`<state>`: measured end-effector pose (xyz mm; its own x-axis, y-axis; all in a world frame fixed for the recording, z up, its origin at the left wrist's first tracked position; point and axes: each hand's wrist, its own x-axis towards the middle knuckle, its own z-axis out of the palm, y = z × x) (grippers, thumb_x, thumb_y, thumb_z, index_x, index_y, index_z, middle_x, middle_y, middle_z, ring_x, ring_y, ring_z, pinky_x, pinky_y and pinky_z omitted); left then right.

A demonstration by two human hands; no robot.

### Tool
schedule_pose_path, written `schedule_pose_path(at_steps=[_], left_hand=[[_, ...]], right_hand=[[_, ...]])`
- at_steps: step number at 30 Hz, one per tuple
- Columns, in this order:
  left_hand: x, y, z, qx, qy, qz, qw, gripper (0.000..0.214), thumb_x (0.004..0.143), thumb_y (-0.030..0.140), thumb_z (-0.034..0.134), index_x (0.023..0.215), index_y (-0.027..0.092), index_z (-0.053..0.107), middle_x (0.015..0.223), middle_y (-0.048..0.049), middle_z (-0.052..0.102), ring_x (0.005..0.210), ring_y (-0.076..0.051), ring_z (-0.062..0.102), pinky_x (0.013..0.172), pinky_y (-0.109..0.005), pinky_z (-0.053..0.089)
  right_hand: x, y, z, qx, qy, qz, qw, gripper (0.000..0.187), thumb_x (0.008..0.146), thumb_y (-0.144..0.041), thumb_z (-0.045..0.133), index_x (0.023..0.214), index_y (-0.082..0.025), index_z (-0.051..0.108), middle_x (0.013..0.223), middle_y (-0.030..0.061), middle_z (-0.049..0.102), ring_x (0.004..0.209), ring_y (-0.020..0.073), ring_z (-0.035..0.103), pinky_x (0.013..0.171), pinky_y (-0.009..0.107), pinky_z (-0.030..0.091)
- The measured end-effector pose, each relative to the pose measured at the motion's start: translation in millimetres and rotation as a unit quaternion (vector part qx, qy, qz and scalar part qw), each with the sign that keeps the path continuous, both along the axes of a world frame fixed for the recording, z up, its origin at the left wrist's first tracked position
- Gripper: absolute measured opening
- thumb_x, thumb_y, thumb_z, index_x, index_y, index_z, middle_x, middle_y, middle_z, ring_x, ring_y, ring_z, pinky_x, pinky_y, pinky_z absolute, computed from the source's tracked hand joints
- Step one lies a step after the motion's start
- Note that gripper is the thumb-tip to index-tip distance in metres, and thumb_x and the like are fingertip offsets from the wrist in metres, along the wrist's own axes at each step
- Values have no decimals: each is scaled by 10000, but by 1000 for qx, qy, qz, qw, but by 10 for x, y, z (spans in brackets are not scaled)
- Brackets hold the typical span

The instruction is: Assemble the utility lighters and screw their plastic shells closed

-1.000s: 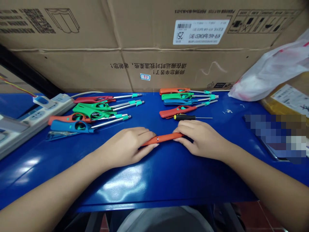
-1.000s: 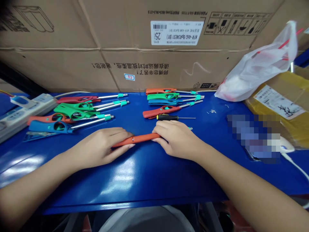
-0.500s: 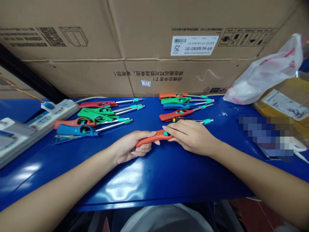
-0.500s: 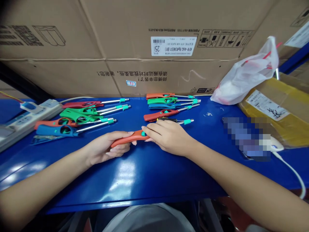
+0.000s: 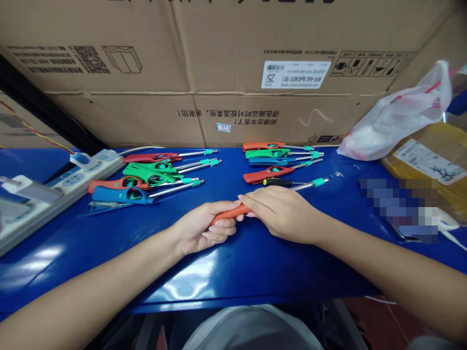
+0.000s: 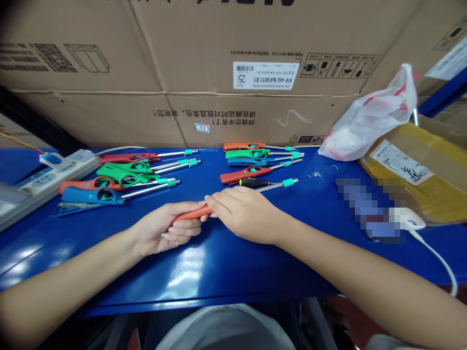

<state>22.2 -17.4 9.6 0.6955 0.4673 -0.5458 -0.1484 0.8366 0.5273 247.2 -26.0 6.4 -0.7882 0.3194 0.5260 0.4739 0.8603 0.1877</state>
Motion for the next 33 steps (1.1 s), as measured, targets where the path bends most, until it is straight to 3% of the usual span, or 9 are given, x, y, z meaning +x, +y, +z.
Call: schedule_pose_path(at_steps=[11,15,17,20,22,23,25,28,33], left_hand=[[20,27,-48,-9,4,6,1000,541,1034,356,333,710,78,665,410,51,314,348,-48,188,274,-111,199],[11,12,-46,125,38,48,990,468,971,455,487,895,59,726,559,-33,562,416,-74,418,334,-138,338],[4,-1,-66,292,96,80,948,384,915,430,647,1112,109,720,790,-66,702,537,-101,557,445,-174,473],[-17,-14,-112,560,167,82,807,338,871,331,759,1173,182,737,1053,-77,752,861,-165,694,784,-267,587],[-36,-11,-136,666,183,69,720,226,902,279,734,1101,179,773,1079,-79,763,975,-179,699,921,-286,549],[-46,-5,-142,686,187,68,699,202,918,270,717,1085,174,780,1049,-78,770,955,-174,702,920,-283,541],[-66,17,-139,673,196,83,708,210,930,286,704,1076,157,783,948,-71,772,804,-149,694,801,-261,551],[-105,79,-109,600,210,126,762,270,894,359,746,1031,131,788,780,-49,747,617,-122,635,618,-232,517],[-180,226,-85,515,200,195,810,343,791,440,841,941,134,797,596,-6,680,536,-107,578,560,-210,472]], right_hand=[[70,118,-135,-31,9,1,999,257,1035,-155,464,1156,-91,682,1080,160,793,967,245,752,848,409,619],[142,94,-90,-80,43,-29,995,254,1036,-174,452,1154,-86,659,1047,174,775,939,266,742,823,418,623],[164,51,-86,-133,61,-48,988,243,1032,-178,454,1156,-101,649,1044,160,764,942,269,734,815,416,622],[159,-32,-101,-188,74,-67,977,238,1032,-176,445,1157,-131,643,1057,134,759,950,254,731,822,397,617],[154,-68,-98,-210,77,-73,972,242,1041,-188,441,1173,-150,640,1095,120,762,997,239,731,868,379,608],[164,-71,-86,-212,74,-80,971,247,1046,-214,454,1205,-154,634,1136,121,760,1039,240,726,902,383,599],[230,-45,-33,-197,51,-105,973,323,1039,-312,520,1306,-148,600,1237,144,739,1135,271,700,969,428,574],[462,64,94,-155,-17,-152,976,586,965,-477,630,1411,-107,541,1319,202,691,1207,363,650,1012,545,527],[986,269,262,-184,-22,-205,961,439,922,-458,658,1270,-192,637,1286,156,682,1197,359,642,969,532,530]])
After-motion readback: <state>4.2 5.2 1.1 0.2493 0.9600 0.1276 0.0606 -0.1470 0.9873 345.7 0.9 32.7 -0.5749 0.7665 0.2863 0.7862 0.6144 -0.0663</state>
